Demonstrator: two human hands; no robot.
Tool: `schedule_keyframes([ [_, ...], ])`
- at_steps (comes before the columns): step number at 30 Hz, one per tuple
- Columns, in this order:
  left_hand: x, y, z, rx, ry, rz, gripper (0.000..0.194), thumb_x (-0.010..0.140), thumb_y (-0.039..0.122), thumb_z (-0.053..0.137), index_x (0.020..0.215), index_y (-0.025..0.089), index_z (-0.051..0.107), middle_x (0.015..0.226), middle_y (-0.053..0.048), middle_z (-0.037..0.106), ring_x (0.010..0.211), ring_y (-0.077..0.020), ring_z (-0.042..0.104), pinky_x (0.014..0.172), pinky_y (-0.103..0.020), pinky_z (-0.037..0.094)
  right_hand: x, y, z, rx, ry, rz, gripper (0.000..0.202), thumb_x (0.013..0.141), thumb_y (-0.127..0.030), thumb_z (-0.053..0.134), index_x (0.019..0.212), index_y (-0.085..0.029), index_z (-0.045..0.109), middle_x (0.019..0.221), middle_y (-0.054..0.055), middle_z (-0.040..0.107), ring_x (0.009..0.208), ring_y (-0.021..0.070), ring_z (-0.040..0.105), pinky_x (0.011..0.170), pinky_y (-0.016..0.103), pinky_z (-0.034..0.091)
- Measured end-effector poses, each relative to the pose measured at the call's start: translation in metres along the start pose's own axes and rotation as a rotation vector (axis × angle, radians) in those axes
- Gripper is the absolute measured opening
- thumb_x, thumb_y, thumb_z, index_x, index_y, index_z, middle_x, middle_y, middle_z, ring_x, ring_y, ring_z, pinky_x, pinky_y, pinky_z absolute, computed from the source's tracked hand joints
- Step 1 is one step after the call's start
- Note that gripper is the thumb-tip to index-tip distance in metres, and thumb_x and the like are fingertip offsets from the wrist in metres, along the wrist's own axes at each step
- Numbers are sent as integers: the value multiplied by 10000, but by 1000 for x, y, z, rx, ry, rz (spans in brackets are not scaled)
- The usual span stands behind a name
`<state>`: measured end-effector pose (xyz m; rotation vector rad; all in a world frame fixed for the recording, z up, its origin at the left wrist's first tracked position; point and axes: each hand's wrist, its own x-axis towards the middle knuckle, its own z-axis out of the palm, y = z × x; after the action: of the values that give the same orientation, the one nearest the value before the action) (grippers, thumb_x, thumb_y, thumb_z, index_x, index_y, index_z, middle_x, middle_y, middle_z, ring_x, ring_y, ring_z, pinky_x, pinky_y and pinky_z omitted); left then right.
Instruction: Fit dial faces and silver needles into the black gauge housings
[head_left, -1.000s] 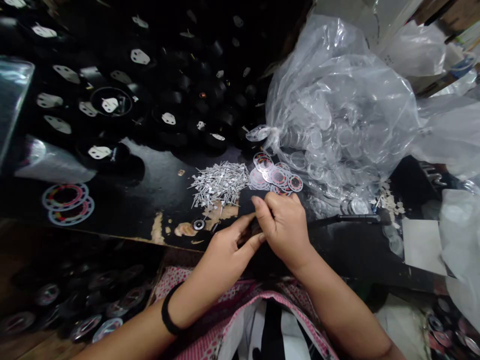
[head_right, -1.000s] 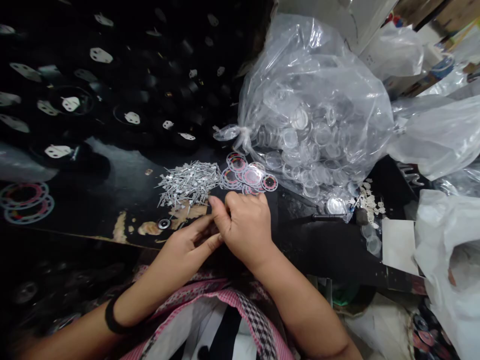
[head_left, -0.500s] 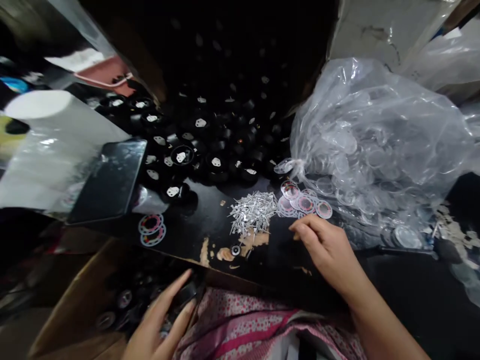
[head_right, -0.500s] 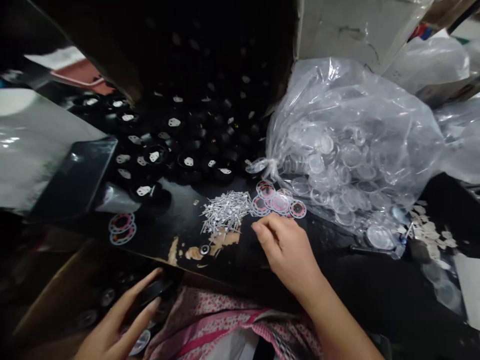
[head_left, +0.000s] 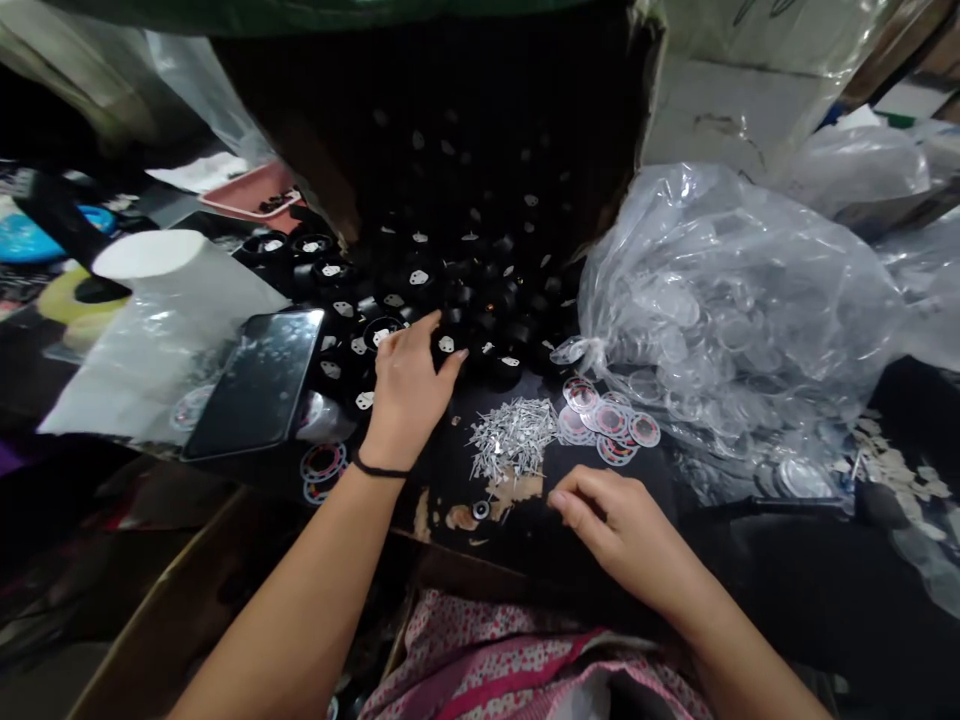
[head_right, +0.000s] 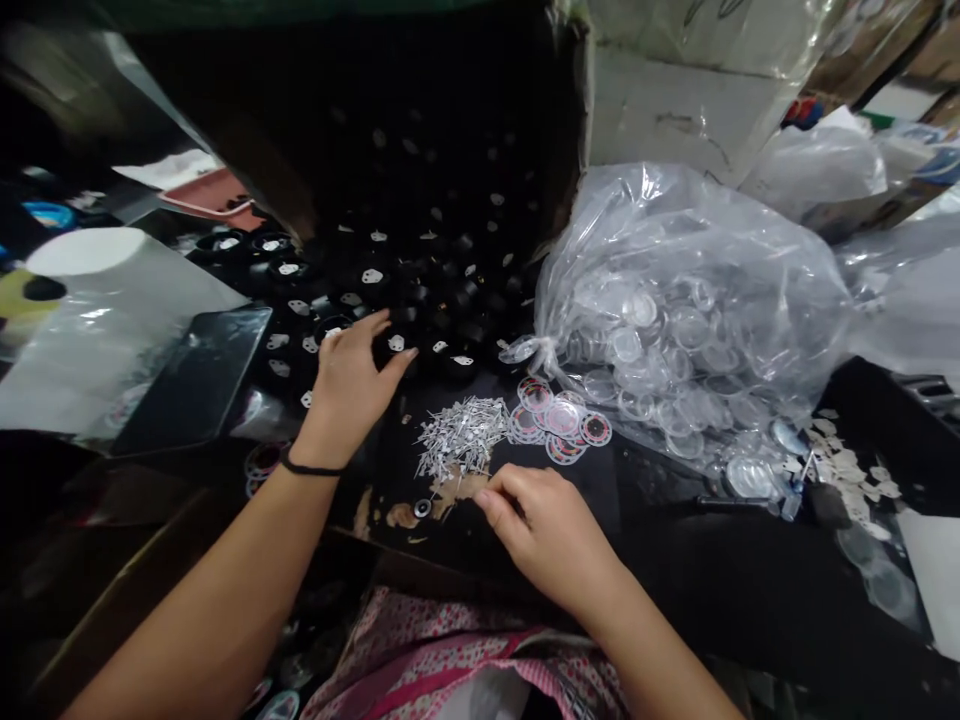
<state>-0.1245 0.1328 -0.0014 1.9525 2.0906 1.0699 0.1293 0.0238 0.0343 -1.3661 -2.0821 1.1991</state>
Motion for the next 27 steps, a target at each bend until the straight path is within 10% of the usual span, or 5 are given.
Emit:
schedule_keyframes([
  [4,-50,23,-24,-177,49,53,651,852,331,709,1455,255,476,1381,-113,617,1333,-327,507,1159,-493,332,8,0,2,231,85,98,200,950,-384,558,937,-202,640,763,-10,632,696,139,572,662,266,403],
  [7,-105,47,-34,-494,-291,88,653,764,333,802,1377,361,576,1308,-38,679,1294,-325,557,1150,-464,368,14,-3,4,405,125,158,279,883,-458,647,965,-192,626,779,-21,606,691,125,549,644,248,412],
  [11,-149,62,-25,-981,-469,-523,546,797,370,772,1327,359,639,1412,-9,638,1366,-287,516,1094,-339,464,13,0,6,496,95,208,331,839,-502,702,878,-186,612,748,-37,583,667,107,523,625,229,421],
  [16,-153,74,-13,-1350,-525,-1145,413,747,323,828,1145,252,741,1252,-63,741,1088,-277,720,820,-271,628,4,22,-18,148,130,166,260,940,-428,612,1012,-190,689,890,17,694,804,145,636,756,270,498],
  [27,-156,92,-15,-1512,-558,-1224,365,927,347,644,1278,255,684,1192,-125,761,909,-180,754,775,-233,620,3,75,-59,-635,394,180,254,935,-278,638,1158,-185,717,1033,113,704,998,272,665,928,406,508],
])
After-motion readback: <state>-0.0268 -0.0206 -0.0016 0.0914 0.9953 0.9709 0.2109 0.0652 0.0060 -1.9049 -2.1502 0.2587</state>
